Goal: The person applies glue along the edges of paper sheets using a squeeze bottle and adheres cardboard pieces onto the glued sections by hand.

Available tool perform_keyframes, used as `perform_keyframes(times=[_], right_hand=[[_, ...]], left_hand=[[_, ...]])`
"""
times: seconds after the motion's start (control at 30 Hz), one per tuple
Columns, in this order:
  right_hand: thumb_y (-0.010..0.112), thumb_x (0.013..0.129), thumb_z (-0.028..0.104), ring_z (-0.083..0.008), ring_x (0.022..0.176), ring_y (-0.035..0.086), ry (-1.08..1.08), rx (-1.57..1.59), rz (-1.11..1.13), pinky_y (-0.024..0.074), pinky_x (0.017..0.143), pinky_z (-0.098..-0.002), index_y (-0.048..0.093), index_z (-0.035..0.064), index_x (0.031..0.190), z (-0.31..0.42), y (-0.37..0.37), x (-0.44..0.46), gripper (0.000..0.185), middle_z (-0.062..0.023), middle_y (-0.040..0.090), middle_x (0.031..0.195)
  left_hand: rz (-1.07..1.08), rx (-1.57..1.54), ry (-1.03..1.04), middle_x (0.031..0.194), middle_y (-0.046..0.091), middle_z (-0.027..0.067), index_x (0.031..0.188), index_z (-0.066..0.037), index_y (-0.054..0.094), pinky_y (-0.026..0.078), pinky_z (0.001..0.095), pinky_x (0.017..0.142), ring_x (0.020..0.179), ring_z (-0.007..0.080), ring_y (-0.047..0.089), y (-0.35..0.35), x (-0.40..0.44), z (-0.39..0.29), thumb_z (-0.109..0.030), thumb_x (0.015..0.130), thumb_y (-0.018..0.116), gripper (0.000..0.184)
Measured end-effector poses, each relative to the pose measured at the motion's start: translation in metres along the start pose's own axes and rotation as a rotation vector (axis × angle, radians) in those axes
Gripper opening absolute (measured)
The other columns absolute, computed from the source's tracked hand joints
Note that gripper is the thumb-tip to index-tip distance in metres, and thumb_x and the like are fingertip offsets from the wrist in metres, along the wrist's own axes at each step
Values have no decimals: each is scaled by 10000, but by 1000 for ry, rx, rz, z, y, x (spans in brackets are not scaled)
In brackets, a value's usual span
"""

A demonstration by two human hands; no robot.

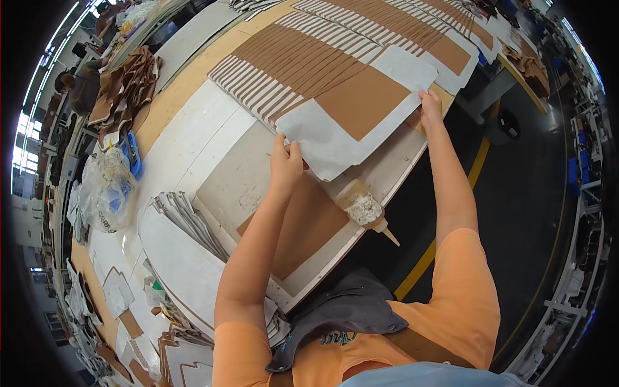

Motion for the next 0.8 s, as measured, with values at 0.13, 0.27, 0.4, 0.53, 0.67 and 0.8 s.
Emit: perform_keyframes(times=[0.13,0.27,0.4,0.53,0.67,0.8], right_hand=[[543,848,127,-153,788,578,-134,-339,2,450,685,-273,560,-64,1088,-27,-1,36,307,-104,619,901],[572,840,184,-149,745,560,-225,-546,-83,436,657,-274,548,-86,1082,-22,5,24,364,-112,604,844],[569,841,185,-155,707,551,-219,-418,-42,434,644,-288,560,-67,1052,-22,5,25,329,-91,597,809],[560,849,194,-167,729,563,-236,-495,-53,438,662,-288,551,-76,1051,-17,7,20,338,-103,607,845],[560,857,223,-200,829,574,-210,-575,-73,444,747,-316,530,-80,1084,-27,-2,38,379,-151,609,941],[561,873,273,-230,914,560,-203,-510,-119,429,822,-358,509,-72,1124,-20,-1,24,430,-193,593,1005]], left_hand=[[-36,2,-78,714,591,136,1262,89,280,486,278,433,521,172,590,10,7,9,-95,935,411,398],[-52,-76,-126,737,587,142,1274,97,238,499,276,429,522,181,594,15,3,29,-92,938,409,422],[-49,-83,-149,727,582,138,1268,97,241,505,279,431,510,185,595,16,0,32,-82,935,412,415],[-36,-60,-137,758,593,144,1238,56,268,508,273,446,535,187,598,13,3,36,-86,935,415,365],[-26,-81,-172,786,577,150,1258,74,269,509,294,434,512,201,597,13,6,36,-135,944,397,397],[-50,-196,-229,1000,554,173,1276,17,293,515,319,581,730,202,604,1,-8,7,-248,972,336,406]])
Point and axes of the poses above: each hand's wrist, its own x-axis towards the middle knuckle, its own y-axis out of the palm, z = x × y, the point moved 2 cm from there along x, towards the middle knuckle
